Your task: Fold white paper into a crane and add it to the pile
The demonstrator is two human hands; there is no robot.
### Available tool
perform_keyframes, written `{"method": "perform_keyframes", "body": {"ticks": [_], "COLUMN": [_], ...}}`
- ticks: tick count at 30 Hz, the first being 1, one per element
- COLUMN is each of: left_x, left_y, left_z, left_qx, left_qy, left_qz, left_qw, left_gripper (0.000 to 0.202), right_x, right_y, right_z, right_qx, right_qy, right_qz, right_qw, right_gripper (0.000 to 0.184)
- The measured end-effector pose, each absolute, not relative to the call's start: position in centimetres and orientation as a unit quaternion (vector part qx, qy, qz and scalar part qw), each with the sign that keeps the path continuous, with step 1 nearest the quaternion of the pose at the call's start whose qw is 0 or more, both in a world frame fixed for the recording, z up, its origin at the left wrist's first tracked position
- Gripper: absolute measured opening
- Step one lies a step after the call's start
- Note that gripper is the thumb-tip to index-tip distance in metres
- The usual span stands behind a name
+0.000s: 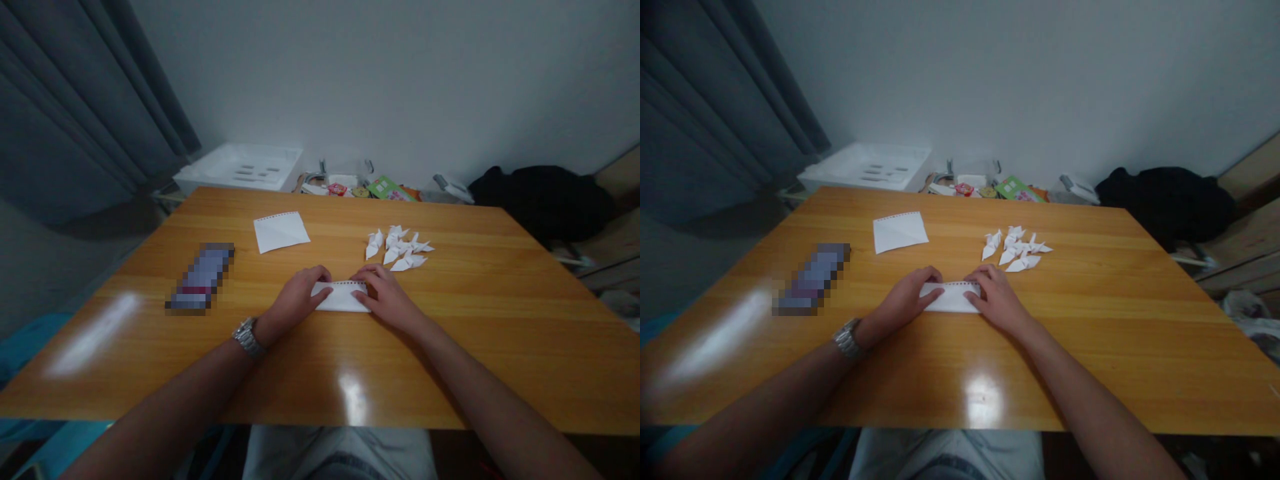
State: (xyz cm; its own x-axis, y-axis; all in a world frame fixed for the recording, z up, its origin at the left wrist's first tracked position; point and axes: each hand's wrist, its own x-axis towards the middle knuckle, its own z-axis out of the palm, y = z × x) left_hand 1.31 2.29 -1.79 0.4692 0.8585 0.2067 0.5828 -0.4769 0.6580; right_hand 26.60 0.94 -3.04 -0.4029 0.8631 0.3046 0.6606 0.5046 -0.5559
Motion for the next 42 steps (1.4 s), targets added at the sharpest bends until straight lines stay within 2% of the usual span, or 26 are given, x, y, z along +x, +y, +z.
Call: {"method": "perform_keyframes", "body": {"ticks": [6,14,24,34,42], "left_x": [1.4,1.9,2.0,2.1,2.1], "left_y": [2.0,1.6,1.8,1.4,1.4], "left_z": [-1.4,-1.3,-1.4,-1.0,-1.0], "left_qx": [0.769,0.755,0.707,0.721,0.697], "left_qy": [0.439,0.438,0.448,0.473,0.464], "left_qz": [0.323,0.342,0.358,0.345,0.356], "left_qw": [0.334,0.349,0.414,0.37,0.414], "left_gripper": [0.015,0.022,0.024,0.021,0.027], "right_x": [26.1,24.9,25.1,25.4,25.6], "right_y": [0.4,-0.1,-0.3,-0.3,-0.3], "right_z": [-1.2,-0.6,-0.9,-0.6,-0.8], "right_qx": [-0.464,-0.512,-0.513,-0.509,-0.505], "right_qy": [-0.803,-0.741,-0.73,-0.726,-0.73], "right_qz": [0.158,0.303,0.306,0.318,0.314], "right_qw": [0.338,0.311,0.333,0.335,0.337], "right_gripper": [0.018,0.018,0.02,0.021,0.022]}}
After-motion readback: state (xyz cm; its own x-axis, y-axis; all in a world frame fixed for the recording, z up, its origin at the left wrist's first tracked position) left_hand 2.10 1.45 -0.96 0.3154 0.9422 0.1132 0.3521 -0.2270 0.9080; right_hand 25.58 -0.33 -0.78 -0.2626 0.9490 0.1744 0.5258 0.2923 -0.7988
